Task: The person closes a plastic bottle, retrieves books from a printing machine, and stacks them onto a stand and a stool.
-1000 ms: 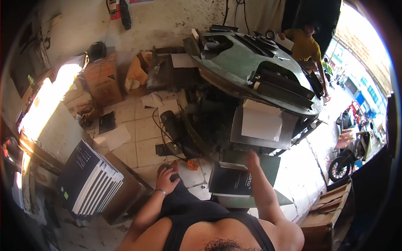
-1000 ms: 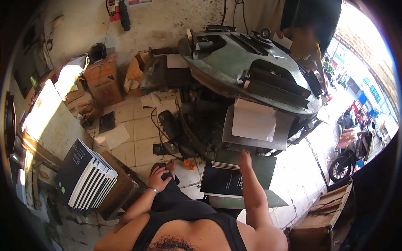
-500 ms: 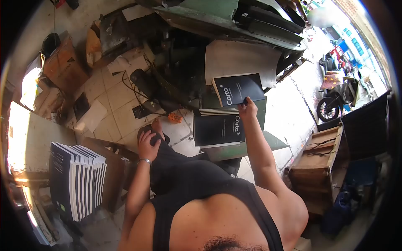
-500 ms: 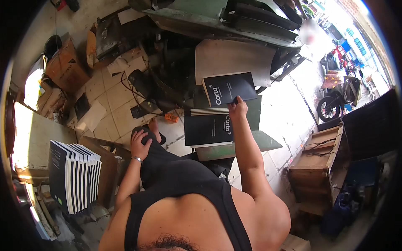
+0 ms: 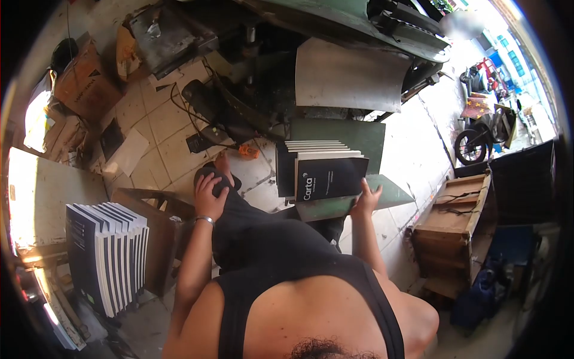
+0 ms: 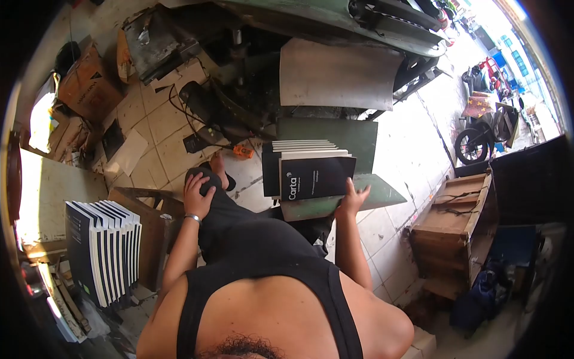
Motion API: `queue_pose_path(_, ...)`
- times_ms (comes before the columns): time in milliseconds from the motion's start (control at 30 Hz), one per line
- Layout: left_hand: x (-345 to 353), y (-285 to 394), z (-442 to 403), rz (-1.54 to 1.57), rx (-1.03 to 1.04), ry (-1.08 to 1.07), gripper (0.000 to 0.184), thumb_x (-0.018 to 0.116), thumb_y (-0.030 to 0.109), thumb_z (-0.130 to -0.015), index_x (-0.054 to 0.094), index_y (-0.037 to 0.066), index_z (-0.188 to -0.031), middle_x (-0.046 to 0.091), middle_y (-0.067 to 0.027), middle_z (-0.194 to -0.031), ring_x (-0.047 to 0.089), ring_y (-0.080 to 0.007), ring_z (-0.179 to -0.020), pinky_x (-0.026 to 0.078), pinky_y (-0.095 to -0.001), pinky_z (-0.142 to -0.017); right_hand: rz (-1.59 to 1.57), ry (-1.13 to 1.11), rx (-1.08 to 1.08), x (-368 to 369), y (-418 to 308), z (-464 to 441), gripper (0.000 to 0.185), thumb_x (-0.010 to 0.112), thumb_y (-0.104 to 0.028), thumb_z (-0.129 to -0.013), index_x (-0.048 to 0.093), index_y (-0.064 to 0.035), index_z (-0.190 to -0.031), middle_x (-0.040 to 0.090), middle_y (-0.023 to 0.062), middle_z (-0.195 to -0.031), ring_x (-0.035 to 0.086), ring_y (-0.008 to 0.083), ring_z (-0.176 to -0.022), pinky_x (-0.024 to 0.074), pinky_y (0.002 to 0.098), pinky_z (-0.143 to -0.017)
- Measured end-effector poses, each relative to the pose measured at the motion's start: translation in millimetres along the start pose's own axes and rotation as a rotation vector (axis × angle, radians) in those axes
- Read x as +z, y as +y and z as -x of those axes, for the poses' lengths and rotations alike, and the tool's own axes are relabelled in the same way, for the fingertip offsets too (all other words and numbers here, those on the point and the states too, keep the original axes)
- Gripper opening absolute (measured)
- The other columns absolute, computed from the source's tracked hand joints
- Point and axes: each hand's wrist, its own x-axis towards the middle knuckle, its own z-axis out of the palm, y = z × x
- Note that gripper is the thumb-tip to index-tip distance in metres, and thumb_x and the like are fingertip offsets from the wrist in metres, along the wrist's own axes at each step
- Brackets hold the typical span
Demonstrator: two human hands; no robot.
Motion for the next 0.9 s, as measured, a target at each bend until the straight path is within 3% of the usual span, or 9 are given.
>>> queue_pose_path(33, -1, 0, 1, -0.005, 0.003, -0.005, 0.036, 0.080, 0.027, -0.083, 0.073, 0.010, -0.115, 0.062, -0.0109, -0.141, 0.044, -0.0380, -0.142, 0.034, -0.0462, -0.120, 0.098, -0.131, -0.162, -8, 6, -19, 0.114, 0.086, -0.018, -0.082, 0.009, -0.0128, -0.166, 0.021, 0.0247, -0.167, 0.033, 0.0381, -0.150, 0.0317, 0.0465, -0.120)
queue_pose_path(133, -1, 0, -3, -0.013, 0.018, -0.011, 0.037, 0.080, 0.027, -0.084, 0.073, 0.010, -0.116, 0.062, -0.0109, -0.142, 0.045, -0.0381, -0.142, 0.035, -0.0470, -0.119, 0.861, -0.331, -0.462, -14, -7, -44, 0.121, 0.091, -0.019, -0.074, 0.012, -0.0093, -0.165, 0.032, 0.0280, -0.162, 0.038, 0.0382, -0.148, 0.0345, 0.0405, -0.119)
queue_pose_path(167, 0, 0, -2, -0.013, 0.012, -0.008, 0.037, 0.079, 0.027, -0.085, 0.073, 0.010, -0.117, 0.062, -0.0110, -0.142, 0.045, -0.0382, -0.142, 0.035, -0.0473, -0.119, 0.943, -0.343, -0.367, -14, -8, -44, 0.118, 0.095, -0.022, -0.066, 0.026, -0.0056, -0.160, 0.053, 0.0269, -0.147, 0.053, 0.0386, -0.138, 0.0419, 0.0401, -0.114)
queue_pose_path(267, -1, 2, 0, 0.016, -0.007, 0.007, 0.036, 0.080, 0.027, -0.084, 0.073, 0.010, -0.115, 0.062, -0.0105, -0.141, 0.044, -0.0372, -0.142, 0.034, -0.0467, -0.119, 1.185, -0.412, -0.340, -4, -11, -47, 0.101, 0.096, -0.026, -0.063, 0.044, -0.0050, -0.146, 0.066, 0.0235, -0.131, 0.063, 0.0405, -0.125, 0.0491, 0.0438, -0.106)
queue_pose_path(367, -1, 1, 2, 0.011, -0.007, 0.020, 0.036, 0.080, 0.027, -0.084, 0.073, 0.010, -0.115, 0.062, -0.0102, -0.141, 0.044, -0.0370, -0.142, 0.034, -0.0465, -0.119, 1.200, -0.389, -0.427, 0, -14, -35, 0.085, 0.096, -0.029, -0.061, 0.055, -0.0044, -0.131, 0.071, 0.0228, -0.120, 0.066, 0.0404, -0.116, 0.0519, 0.0459, -0.100)
queue_pose_path(467, -3, 3, 2, 0.005, -0.019, 0.008, 0.036, 0.080, 0.027, -0.084, 0.073, 0.010, -0.115, 0.063, -0.0099, -0.141, 0.044, -0.0371, -0.142, 0.034, -0.0466, -0.119, 1.158, -0.404, -0.425, 0, -16, -28, 0.081, 0.095, -0.030, -0.063, 0.056, -0.0027, -0.127, 0.071, 0.0231, -0.119, 0.066, 0.0406, -0.116, 0.0519, 0.0457, -0.099)
queue_pose_path(767, 1, 3, -1, -0.003, 0.004, 0.021, 0.035, 0.080, 0.028, -0.083, 0.074, 0.011, -0.113, 0.063, -0.0093, -0.140, 0.045, -0.0372, -0.142, 0.034, -0.0465, -0.119, 1.245, -0.401, -0.449, 5, -20, -20, 0.083, 0.095, -0.033, -0.064, 0.055, -0.0019, -0.130, 0.071, 0.0241, -0.119, 0.065, 0.0419, -0.117, 0.0510, 0.0463, -0.101)
queue_pose_path(900, -1, 2, 0, 0.002, 0.002, 0.012, 0.035, 0.080, 0.029, -0.083, 0.075, 0.012, -0.113, 0.063, -0.0091, -0.140, 0.045, -0.0368, -0.142, 0.035, -0.0465, -0.119, 1.278, -0.393, -0.436, 6, -18, -24, 0.093, 0.096, -0.033, -0.064, 0.050, -0.0020, -0.138, 0.069, 0.0231, -0.124, 0.065, 0.0405, -0.120, 0.0508, 0.0448, -0.102)
